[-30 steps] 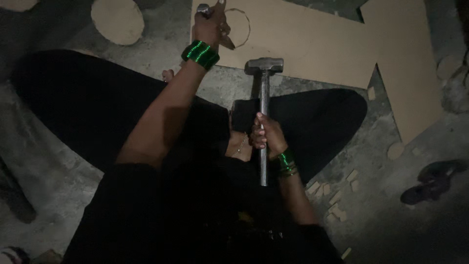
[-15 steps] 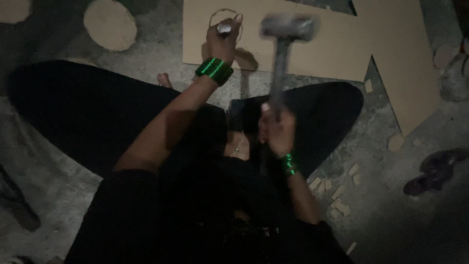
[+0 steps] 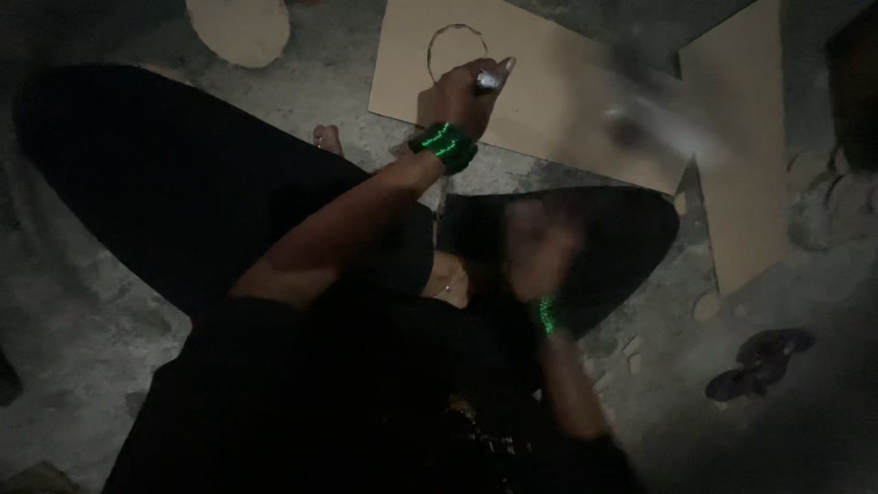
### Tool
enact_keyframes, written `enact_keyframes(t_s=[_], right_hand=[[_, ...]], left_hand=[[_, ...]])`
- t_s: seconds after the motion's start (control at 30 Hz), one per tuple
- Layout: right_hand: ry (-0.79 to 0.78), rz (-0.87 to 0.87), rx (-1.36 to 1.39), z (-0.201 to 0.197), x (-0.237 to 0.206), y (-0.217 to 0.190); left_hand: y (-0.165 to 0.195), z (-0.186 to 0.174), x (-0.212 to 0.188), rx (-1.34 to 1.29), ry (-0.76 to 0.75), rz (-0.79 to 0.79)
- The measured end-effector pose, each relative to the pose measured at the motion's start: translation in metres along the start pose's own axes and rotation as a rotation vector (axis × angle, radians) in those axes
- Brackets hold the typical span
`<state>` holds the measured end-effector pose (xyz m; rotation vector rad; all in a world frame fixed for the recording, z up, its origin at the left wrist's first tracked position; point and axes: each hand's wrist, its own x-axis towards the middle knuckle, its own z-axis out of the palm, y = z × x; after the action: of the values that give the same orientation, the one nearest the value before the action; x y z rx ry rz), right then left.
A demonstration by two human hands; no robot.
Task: The person sits on the floor and punches circular holes in a cardboard sheet, holding a punch against the cardboard and striking it with a hammer. After punching several holes, the person uses shears to trim and clean the cut edges of the holes.
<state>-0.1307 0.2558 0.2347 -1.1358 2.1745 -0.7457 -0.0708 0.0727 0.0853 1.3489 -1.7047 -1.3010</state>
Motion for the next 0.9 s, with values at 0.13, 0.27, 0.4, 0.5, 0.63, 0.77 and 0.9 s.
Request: enact_keyframes(t_s=[0.13, 0.27, 0.4, 0.5, 0.63, 0.77, 0.9], right_hand=[[-0.136, 0.238, 0.374, 0.026, -0.047, 0.034], [-0.157, 0.321, 0.535, 0.012, -0.055, 0.062], [-0.276, 0.456, 0.873, 0.031, -0.040, 0.085], [-0.332, 0.697, 1.040, 0.053, -0.029, 0.103], [-0.343, 0.727, 0.998, 0.067, -0.023, 0.123], [-0.344, 0.700, 1.019, 0.072, -0.019, 0.133], [-0.384, 0.797, 1.042, 0.074, -0.016, 0.140]], left_hand=[[-0.018, 0.021, 0.008, -0.082, -0.033, 0.069], [-0.028, 0.019, 0.030, -0.142, 0.260, 0.348], [-0.049, -0.035, 0.078, 0.372, 0.182, 0.288], [-0.053, -0.053, 0.087, 0.492, -0.048, 0.112], [-0.025, -0.040, 0.080, 0.577, -0.156, -0.009], [0.004, -0.020, 0.086, 0.729, -0.241, -0.180], [0.004, -0.018, 0.099, 0.702, -0.280, -0.297]])
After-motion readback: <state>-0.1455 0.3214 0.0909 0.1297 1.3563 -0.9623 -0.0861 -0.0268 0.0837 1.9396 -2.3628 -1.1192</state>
